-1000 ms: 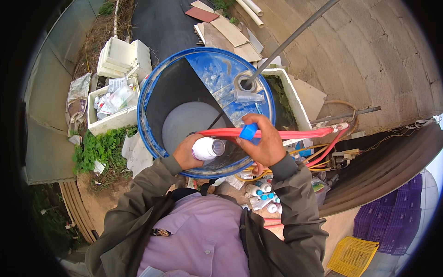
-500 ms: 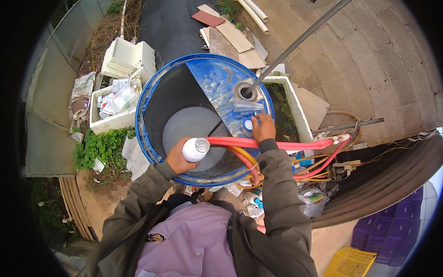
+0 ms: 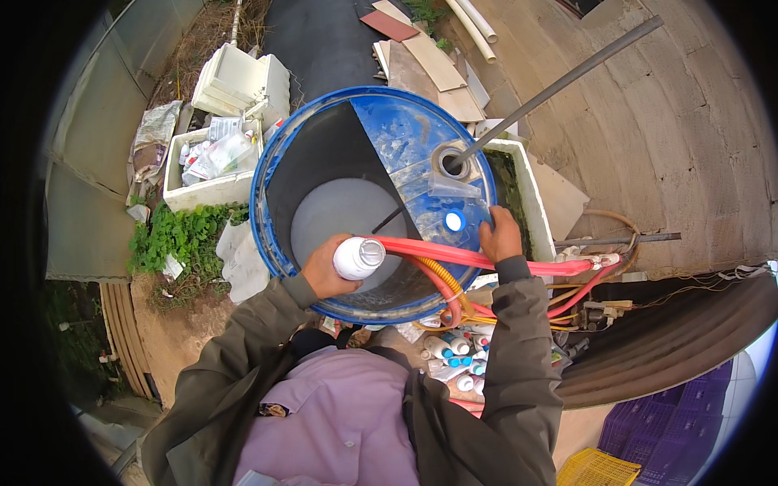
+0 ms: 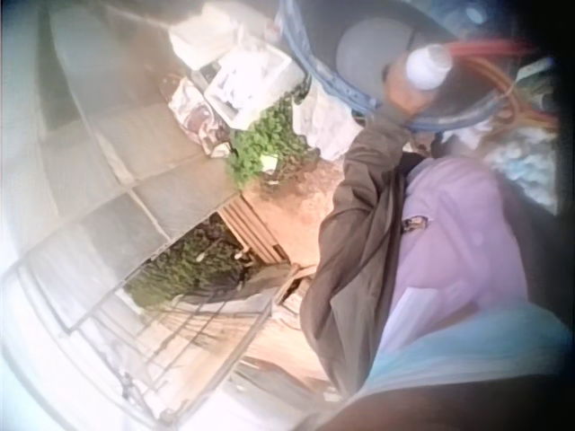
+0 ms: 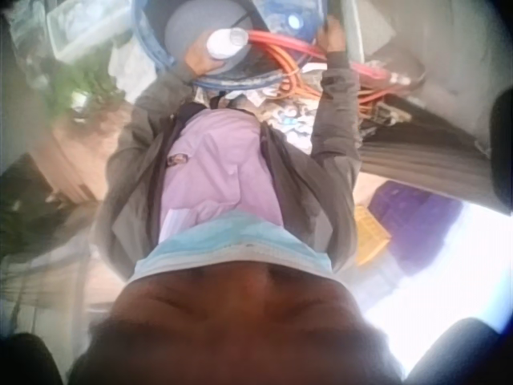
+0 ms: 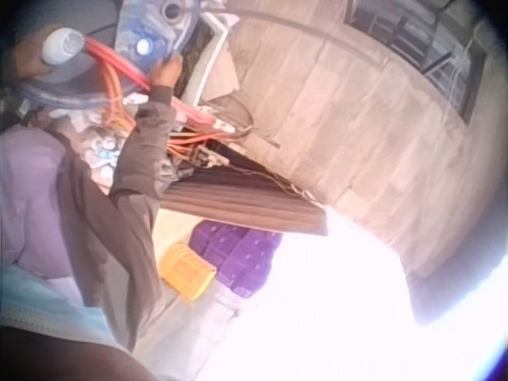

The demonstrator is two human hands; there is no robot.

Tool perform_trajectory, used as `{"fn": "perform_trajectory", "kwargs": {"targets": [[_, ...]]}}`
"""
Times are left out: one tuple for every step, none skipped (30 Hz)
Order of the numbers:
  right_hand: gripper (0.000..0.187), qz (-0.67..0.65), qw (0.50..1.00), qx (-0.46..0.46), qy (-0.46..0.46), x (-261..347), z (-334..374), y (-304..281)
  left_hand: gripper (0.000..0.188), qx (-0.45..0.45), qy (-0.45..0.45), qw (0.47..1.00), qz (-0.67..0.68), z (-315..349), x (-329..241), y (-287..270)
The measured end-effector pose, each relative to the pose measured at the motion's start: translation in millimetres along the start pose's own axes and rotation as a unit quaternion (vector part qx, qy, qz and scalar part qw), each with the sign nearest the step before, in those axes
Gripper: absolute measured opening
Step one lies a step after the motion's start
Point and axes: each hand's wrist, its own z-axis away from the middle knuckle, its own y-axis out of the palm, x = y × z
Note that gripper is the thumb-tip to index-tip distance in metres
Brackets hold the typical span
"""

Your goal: The person opens a white bottle, pours a white liquid into a measuring cup, and then pours it into a blue barrel. They rinse the measuring cup with water from a hose and pour the rinse water into the barrel. The person then uses a cloth to wipe the barrel's rim and interior while water runs from the hose.

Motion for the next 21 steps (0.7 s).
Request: {"fn": "perform_trajectory", "kwargs": {"targets": [[0.03,-0.074,0.997,0.029,0.011,19.7,11.2,-10.4,0.075,-0.004,0.012,1.0,0.002,0.0,0.8,0.3],[0.03,-0.147,0.987,0.058,0.023,40.8,22.1,-18.9,0.075,0.004,0.007,1.0,0.006,-0.4,1.6,0.4],[0.033,-0.169,0.982,0.087,-0.017,62.9,33.9,-24.5,0.075,0.008,0.008,1.0,0.013,-0.5,2.3,0.7],[0.037,-0.19,0.973,0.115,-0.057,84.4,44.0,-27.9,0.075,0.015,0.004,1.0,0.019,-0.8,2.9,0.9],[0.037,-0.166,0.974,0.119,-0.098,104.2,51.5,-30.6,0.075,0.012,0.014,1.0,0.014,-0.7,3.2,1.1],[0.037,-0.147,0.97,0.122,-0.15,122.3,57.6,-30.7,0.075,0.012,0.019,1.0,0.006,-0.7,3.3,1.0],[0.034,-0.152,0.967,0.124,-0.164,138.7,61.4,-26.9,0.075,0.014,0.018,1.0,-0.005,-0.3,3.0,0.7],[0.033,-0.139,0.968,0.14,-0.155,151.0,63.7,-26.0,0.075,0.016,0.02,1.0,-0.003,0.0,2.5,0.3],[0.031,-0.124,0.967,0.167,-0.145,160.5,65.4,-24.8,0.074,0.02,0.017,1.0,-0.003,0.4,1.9,-0.2],[0.03,-0.119,0.964,0.19,-0.141,167.8,66.4,-23.2,0.074,0.019,0.022,1.0,-0.001,0.8,1.3,-0.8],[0.027,-0.092,0.967,0.19,-0.142,173.0,66.2,-20.9,0.074,0.026,0.019,0.999,0.004,1.0,0.9,-1.4],[0.027,-0.068,0.968,0.166,-0.173,176.6,66.2,-19.6,0.074,0.027,0.024,0.999,0.01,1.2,0.6,-2.0],[0.027,-0.047,0.968,0.138,-0.206,179.1,65.7,-18.0,0.074,0.028,0.026,0.999,0.016,1.3,0.5,-2.4],[0.027,-0.025,0.966,0.112,-0.233,181.0,65.6,-17.2,0.074,0.029,0.036,0.999,0.015,1.3,0.5,-2.9],[0.027,-0.006,0.966,0.115,-0.233,182.6,65.6,-17.0,0.075,0.03,0.042,0.999,0.014,1.4,0.7,-3.2],[0.027,0.014,0.966,0.121,-0.229,184.3,65.8,-16.9,0.075,0.033,0.045,0.998,0.012,1.5,1.0,-3.4],[0.027,0.03,0.966,0.122,-0.226,186.0,66.0,-17.4,0.076,0.031,0.051,0.998,0.012,1.7,1.5,-3.5],[0.027,0.054,0.964,0.127,-0.225,188.1,66.3,-18.0,0.076,0.032,0.054,0.998,0.012,2.0,2.0,-3.6],[0.027,0.072,0.963,0.129,-0.226,190.1,66.6,-19.0,0.076,0.031,0.054,0.998,0.009,2.3,2.6,-3.5],[0.027,0.09,0.961,0.13,-0.226,192.3,66.9,-20.2,0.076,0.027,0.067,0.997,0.009,2.8,3.1,-3.5],[0.029,0.105,0.958,0.131,-0.231,194.2,67.1,-21.3,0.076,0.021,0.077,0.997,0.007,3.2,3.7,-3.3]]}}
